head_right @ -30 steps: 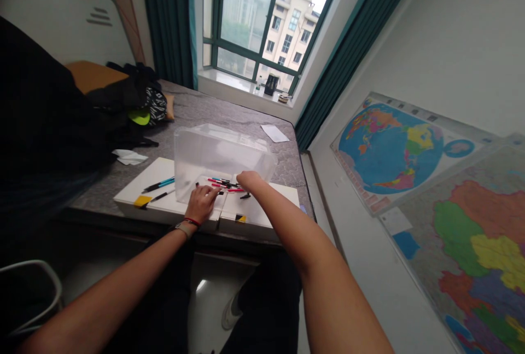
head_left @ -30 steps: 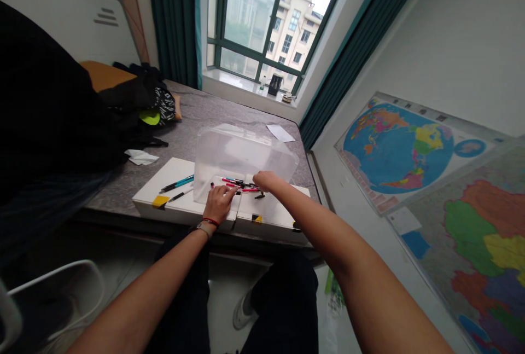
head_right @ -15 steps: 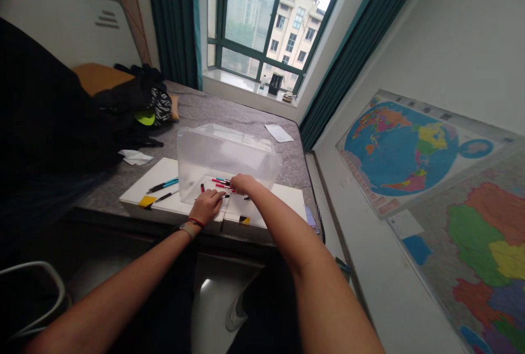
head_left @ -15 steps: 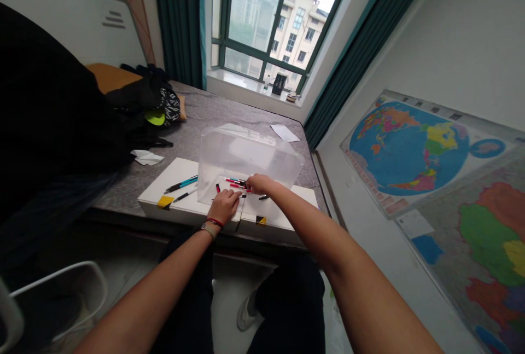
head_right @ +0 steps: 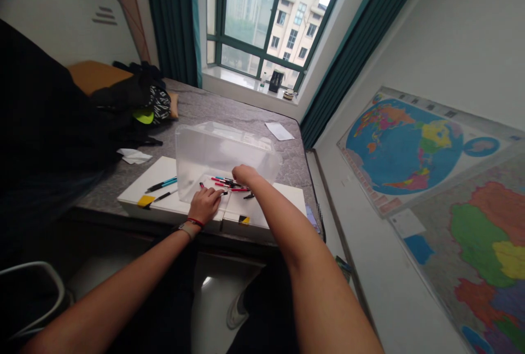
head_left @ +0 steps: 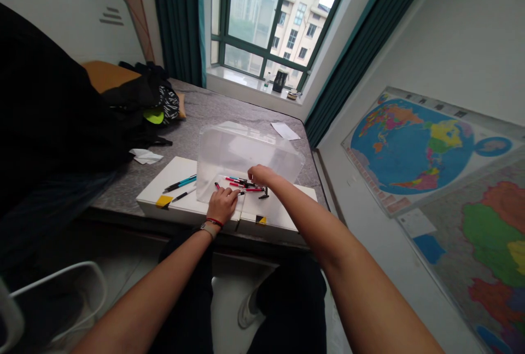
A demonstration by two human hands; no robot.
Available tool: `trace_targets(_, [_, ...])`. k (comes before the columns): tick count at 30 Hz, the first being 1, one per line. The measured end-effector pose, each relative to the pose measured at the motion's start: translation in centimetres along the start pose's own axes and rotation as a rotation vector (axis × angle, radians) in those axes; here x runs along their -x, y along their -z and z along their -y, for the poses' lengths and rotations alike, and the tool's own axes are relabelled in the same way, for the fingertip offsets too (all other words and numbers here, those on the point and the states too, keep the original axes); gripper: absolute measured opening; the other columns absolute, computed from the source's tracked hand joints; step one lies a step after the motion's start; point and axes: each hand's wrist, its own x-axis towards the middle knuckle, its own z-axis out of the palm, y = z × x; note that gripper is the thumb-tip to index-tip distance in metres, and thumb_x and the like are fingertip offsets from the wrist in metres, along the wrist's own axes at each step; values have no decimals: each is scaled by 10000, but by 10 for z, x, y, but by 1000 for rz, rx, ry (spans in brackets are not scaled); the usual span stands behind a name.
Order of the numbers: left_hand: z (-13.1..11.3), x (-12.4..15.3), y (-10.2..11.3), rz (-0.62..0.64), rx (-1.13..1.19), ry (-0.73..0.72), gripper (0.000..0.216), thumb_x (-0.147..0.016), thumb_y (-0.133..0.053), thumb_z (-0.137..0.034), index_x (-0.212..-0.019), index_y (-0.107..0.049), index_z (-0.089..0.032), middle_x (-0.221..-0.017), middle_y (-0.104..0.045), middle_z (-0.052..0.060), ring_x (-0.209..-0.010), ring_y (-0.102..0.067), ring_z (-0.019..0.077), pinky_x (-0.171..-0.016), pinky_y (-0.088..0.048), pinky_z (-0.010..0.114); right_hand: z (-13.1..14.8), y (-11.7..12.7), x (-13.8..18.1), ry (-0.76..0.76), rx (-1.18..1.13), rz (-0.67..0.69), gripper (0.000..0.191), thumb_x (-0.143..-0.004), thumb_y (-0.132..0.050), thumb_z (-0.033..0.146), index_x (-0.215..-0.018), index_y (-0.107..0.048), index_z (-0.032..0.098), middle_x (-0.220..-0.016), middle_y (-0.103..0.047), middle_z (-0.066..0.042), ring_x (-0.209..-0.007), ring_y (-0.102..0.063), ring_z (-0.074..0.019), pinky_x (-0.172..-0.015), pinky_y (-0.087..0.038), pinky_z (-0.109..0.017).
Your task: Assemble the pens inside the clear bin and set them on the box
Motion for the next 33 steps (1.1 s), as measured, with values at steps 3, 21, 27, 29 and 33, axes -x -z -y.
trace_targets(3, [-1, 0, 0, -4, 16, 8, 288, -940, -433, -280, -1148, -629, -248, -935, -617, 85, -908, -528, 253, -738, -386, 358, -1, 6, 1, -35, 44, 78, 247, -790, -633, 150, -1016, -732, 170, -1088, -703, -146, -957, -674, -240, -773, -493, -271])
trace_targets(21, [2, -2, -2, -23, 125, -42, 263, -906, -470, -239, -1104, -642, -218, -1005, -654, 99, -974, -567, 248, -889, -416, 391, -2, -16, -2, 3, 116, 106, 297, -790, -625, 165, -1061, -742, 187, -1130, -692, -165, -961, -688, -261, -787, -519, -296])
trace_targets(27, [2, -3, -1, -4, 122, -34, 259, -908, -472, -238, -1105, -639, -221, -1033, -657, 91, -996, -551, 252, -870, -418, 383, -1, -25, -5, 12, 57, 65, 254, -817, -614, 233, -1034, -745, 215, -1080, -714, -131, -971, -685, -251, -813, -510, -298])
trace_targets(29, [2, -3, 0, 3, 113, -29, 267, -909, -471, -245, -1115, -640, -228, -1015, -657, 92, -995, -542, 259, -847, -415, 386, 3, -30, -6, -10, 43, 49, 247, -829, -599, 239, -1025, -743, 191, -1084, -710, -148, -965, -687, -255, -803, -513, -301])
trace_targets(33, [1, -2, 1, 18, 112, -25, 280, -909, -467, -251, -1126, -642, -228, -977, -656, 98, -990, -536, 264, -816, -410, 386, 9, -38, -8, -27, 35, 34, 245, -835, -607, 240, -1032, -733, 167, -1092, -703, -171, -961, -689, -255, -792, -513, -290])
